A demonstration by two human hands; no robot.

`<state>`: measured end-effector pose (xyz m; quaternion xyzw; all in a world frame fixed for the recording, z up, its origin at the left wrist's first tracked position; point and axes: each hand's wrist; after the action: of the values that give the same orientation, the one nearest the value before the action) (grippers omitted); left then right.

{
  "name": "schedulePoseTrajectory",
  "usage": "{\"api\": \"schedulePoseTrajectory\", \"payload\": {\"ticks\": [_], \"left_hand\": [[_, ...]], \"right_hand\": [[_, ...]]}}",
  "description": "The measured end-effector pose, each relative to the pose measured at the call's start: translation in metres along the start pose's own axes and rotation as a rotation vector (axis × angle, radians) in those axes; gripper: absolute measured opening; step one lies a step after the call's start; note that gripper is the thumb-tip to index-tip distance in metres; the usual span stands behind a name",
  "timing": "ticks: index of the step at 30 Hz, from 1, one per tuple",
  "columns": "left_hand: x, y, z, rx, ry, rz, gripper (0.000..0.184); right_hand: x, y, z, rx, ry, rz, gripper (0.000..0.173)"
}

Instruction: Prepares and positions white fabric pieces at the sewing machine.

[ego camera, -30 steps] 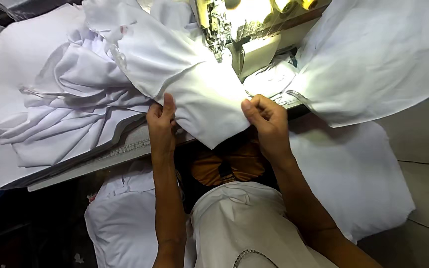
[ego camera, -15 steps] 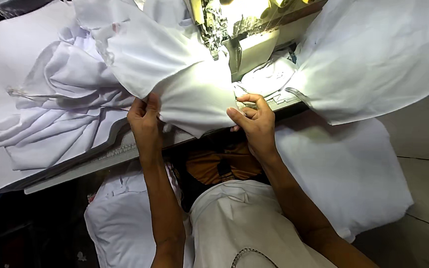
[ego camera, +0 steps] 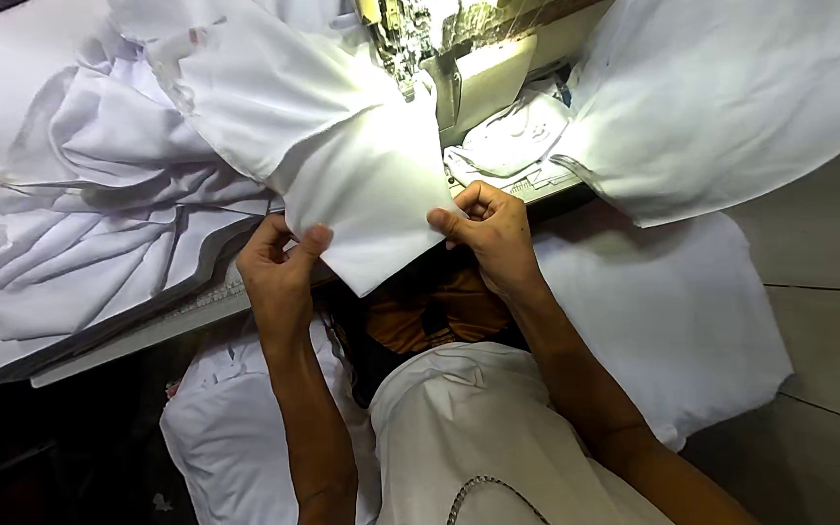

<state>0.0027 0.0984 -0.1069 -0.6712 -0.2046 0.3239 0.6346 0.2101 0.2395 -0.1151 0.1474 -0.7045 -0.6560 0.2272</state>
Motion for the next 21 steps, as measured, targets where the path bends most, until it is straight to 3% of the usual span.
{"api": "schedulePoseTrajectory", "payload": {"ticks": [8,10,12,15,18,21], "left_hand": [[-0.008,-0.005,0.01,0.0,0.028,0.102,0.019],[-0.004,-0.008,0.006,0.057,-0.072,0.373,0.041],[0.007,-0.02,-0.003,0.229,-0.143,0.645,0.071],[0.05,-0.037,-0.021,0.554,0.01,0.705,0.101],[0.095,-0.035,-0.011,0.713,0.133,0.828,0.096],[0.093,-0.028,0.018,0.693,0.124,1.015,0.092]], "right_hand": [[0.008,-0.003,-0.004,-0.034,-0.047,0.011,0.013],[0.009,-0.002,-0.006,-0.077,-0.072,-0.01,0.013],[0.008,0.001,-0.008,-0.13,-0.095,-0.038,0.013],[0.005,0.012,-0.011,-0.177,-0.118,-0.045,0.014],[0.004,0.021,-0.01,-0.172,-0.113,-0.008,0.013],[0.003,0.021,-0.01,-0.17,-0.11,-0.008,0.014]]}}
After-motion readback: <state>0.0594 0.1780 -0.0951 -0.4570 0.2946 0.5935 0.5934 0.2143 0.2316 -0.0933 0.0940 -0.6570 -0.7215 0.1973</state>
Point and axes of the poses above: each hand's wrist, its own z-axis towards the middle knuckle, its own x-axis out of the palm, y = z × x, and after that the axes turned 4 degrees about -x, right-handed
